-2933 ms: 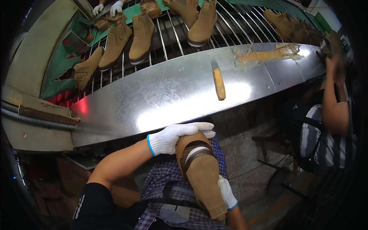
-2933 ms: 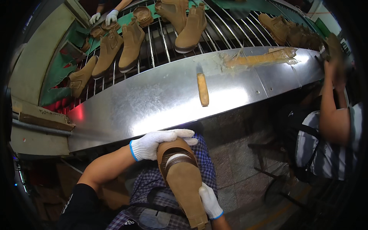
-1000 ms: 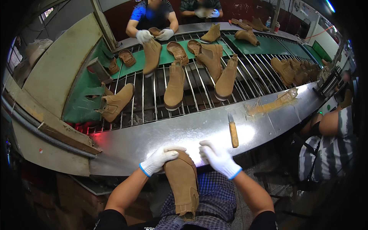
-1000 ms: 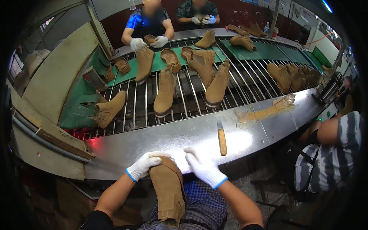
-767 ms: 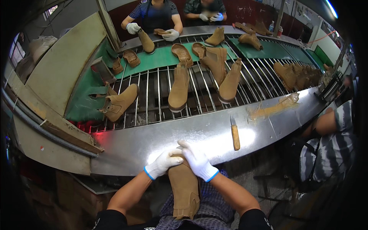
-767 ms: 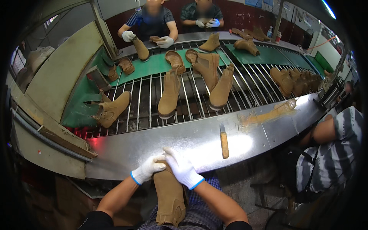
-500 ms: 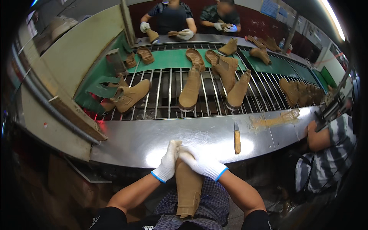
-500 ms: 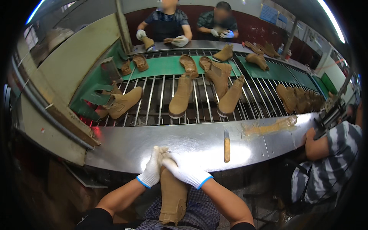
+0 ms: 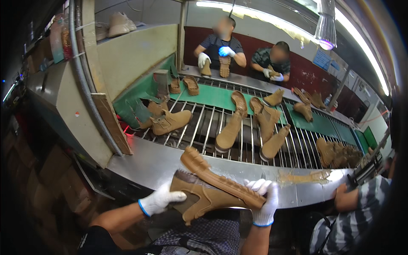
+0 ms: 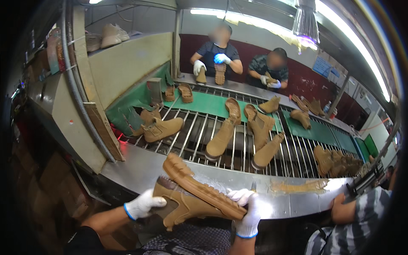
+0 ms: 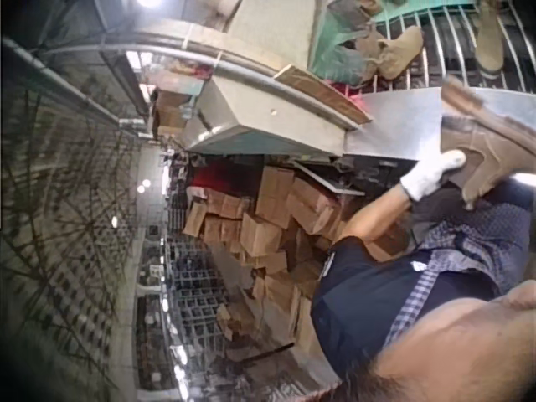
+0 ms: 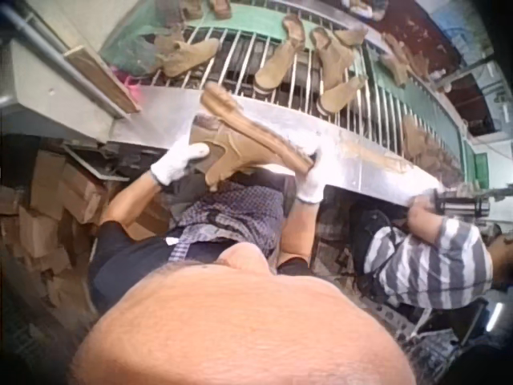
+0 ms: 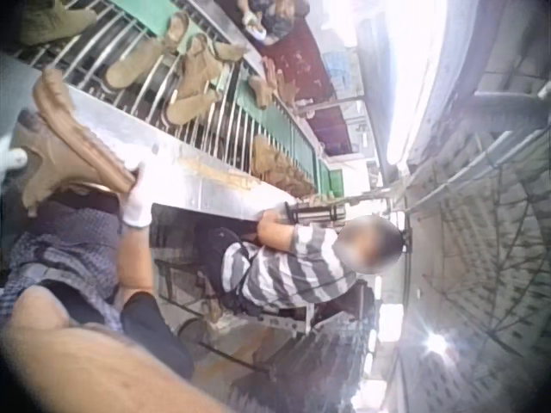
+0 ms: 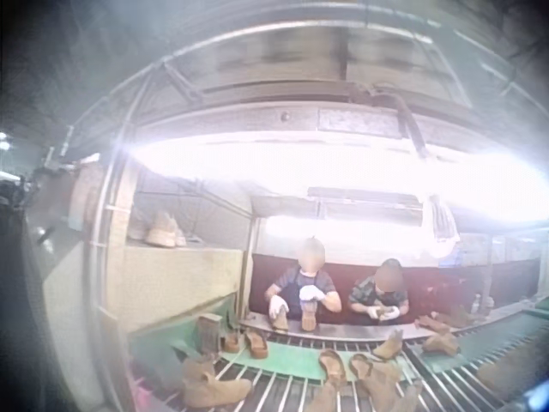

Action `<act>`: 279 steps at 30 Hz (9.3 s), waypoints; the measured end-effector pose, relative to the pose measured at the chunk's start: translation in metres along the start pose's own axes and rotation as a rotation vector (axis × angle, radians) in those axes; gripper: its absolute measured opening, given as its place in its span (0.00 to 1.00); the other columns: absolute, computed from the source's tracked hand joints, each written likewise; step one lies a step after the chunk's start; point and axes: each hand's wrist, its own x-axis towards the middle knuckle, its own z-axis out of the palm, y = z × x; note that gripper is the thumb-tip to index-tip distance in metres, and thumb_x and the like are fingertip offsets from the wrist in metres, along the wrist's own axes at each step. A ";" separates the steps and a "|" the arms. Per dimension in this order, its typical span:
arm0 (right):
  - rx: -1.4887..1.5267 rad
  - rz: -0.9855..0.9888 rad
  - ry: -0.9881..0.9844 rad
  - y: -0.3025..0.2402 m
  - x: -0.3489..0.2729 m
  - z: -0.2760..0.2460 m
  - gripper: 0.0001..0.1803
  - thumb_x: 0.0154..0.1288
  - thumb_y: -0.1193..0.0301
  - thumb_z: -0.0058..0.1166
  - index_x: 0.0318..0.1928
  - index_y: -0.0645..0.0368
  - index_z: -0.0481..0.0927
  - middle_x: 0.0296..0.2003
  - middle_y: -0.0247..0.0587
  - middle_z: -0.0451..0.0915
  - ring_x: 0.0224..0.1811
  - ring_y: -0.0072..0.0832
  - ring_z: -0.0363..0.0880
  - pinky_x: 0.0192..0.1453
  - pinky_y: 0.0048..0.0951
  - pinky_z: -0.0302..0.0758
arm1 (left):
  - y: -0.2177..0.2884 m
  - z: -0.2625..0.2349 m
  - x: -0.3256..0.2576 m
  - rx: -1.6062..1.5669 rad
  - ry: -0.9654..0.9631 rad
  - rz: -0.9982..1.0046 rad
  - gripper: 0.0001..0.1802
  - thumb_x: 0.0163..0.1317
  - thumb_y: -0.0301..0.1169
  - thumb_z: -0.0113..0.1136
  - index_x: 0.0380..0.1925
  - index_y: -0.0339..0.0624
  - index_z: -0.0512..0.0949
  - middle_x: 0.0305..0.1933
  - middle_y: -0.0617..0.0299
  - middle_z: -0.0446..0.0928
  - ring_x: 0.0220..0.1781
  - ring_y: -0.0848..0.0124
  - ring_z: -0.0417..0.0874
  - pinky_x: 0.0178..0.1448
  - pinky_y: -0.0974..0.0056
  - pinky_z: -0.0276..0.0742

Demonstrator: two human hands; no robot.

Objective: The person takes shoes off a conveyor belt and uses a knife to trim excess material from the soles and edges, performing this on multiple shoes throughout the video.

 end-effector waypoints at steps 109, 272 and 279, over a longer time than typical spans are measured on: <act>-0.924 0.371 0.324 -0.052 -0.160 0.064 0.44 0.73 0.61 0.65 0.80 0.71 0.62 0.74 0.56 0.73 0.76 0.38 0.72 0.82 0.39 0.67 | 0.037 0.119 0.021 1.216 -0.506 1.100 0.27 0.50 0.36 0.75 0.49 0.33 0.84 0.48 0.50 0.85 0.39 0.61 0.85 0.41 0.62 0.82; -2.001 -0.110 -0.148 0.099 0.023 0.007 0.35 0.56 0.61 0.77 0.64 0.54 0.81 0.60 0.52 0.81 0.62 0.55 0.81 0.67 0.51 0.80 | 0.064 -0.162 0.070 1.482 0.092 0.304 0.60 0.50 0.56 0.82 0.79 0.44 0.65 0.82 0.43 0.62 0.84 0.41 0.62 0.85 0.45 0.61; -2.075 0.320 0.165 0.076 0.004 -0.053 0.19 0.74 0.71 0.52 0.63 0.56 0.80 0.47 0.58 0.87 0.48 0.60 0.87 0.56 0.55 0.83 | 0.039 -0.135 0.031 1.424 0.205 0.184 0.63 0.47 0.58 0.83 0.79 0.43 0.64 0.73 0.40 0.71 0.75 0.41 0.72 0.79 0.45 0.70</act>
